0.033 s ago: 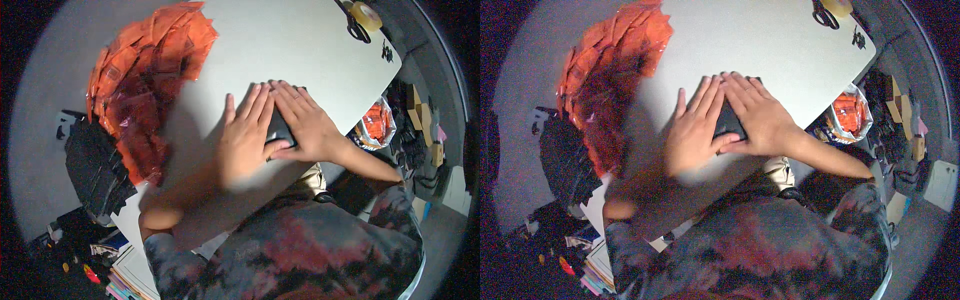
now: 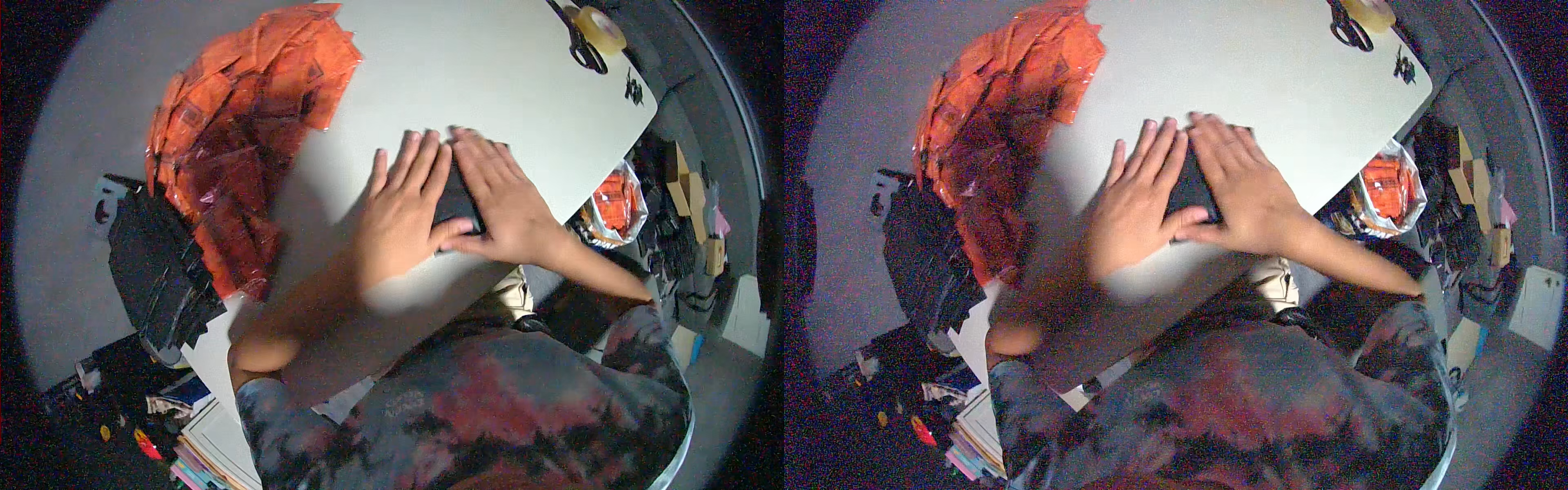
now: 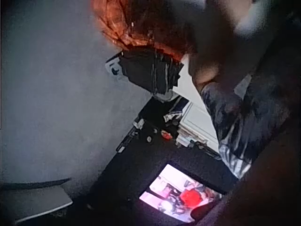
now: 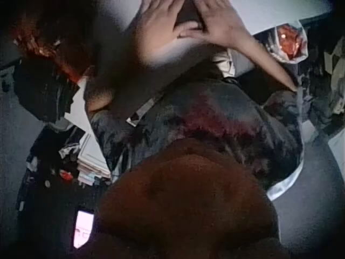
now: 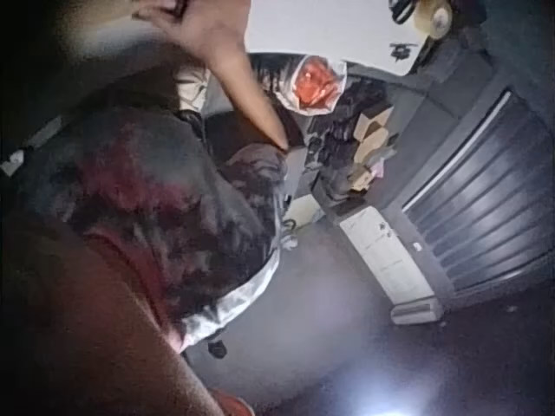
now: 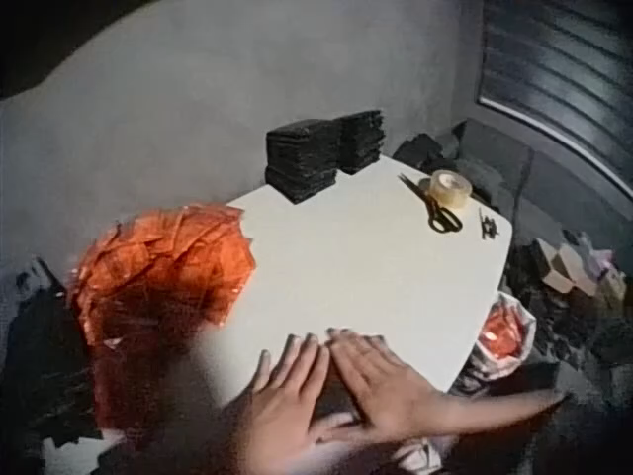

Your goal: Packing small orange objects into black plastic mailers and sealing them with tape.

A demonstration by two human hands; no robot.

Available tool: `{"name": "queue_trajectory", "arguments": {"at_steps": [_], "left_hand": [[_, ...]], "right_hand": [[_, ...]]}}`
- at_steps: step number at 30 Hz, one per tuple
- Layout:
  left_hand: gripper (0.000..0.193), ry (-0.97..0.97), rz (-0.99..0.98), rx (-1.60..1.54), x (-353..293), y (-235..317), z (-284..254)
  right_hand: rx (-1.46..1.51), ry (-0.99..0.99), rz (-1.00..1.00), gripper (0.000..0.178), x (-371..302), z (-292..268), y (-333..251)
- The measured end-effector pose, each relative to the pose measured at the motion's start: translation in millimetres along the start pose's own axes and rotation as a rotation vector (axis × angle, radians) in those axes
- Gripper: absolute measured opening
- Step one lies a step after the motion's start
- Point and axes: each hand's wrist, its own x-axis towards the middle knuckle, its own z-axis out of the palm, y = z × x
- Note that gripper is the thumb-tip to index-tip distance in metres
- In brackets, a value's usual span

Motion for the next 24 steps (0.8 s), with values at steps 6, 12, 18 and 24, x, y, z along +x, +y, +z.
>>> {"name": "queue_trajectory", "arguments": {"at_steps": [6,12,18,24], "left_hand": [[0.067,0.161,0.07,-0.026,9,-37,0],[0.062,-0.069,0.154,0.121,4,-38,2],[0.067,-0.101,0.18,0.058,4,-46,-6],[0.075,-0.229,0.192,0.04,7,-53,-10]], "right_hand": [[-0.098,0.035,0.361,0.102,-3,6,-31],[-0.176,-0.012,0.046,0.096,11,7,-10],[-0.161,-0.002,0.087,0.09,9,9,-15],[-0.177,0.056,0.069,0.091,6,14,-12]]}}
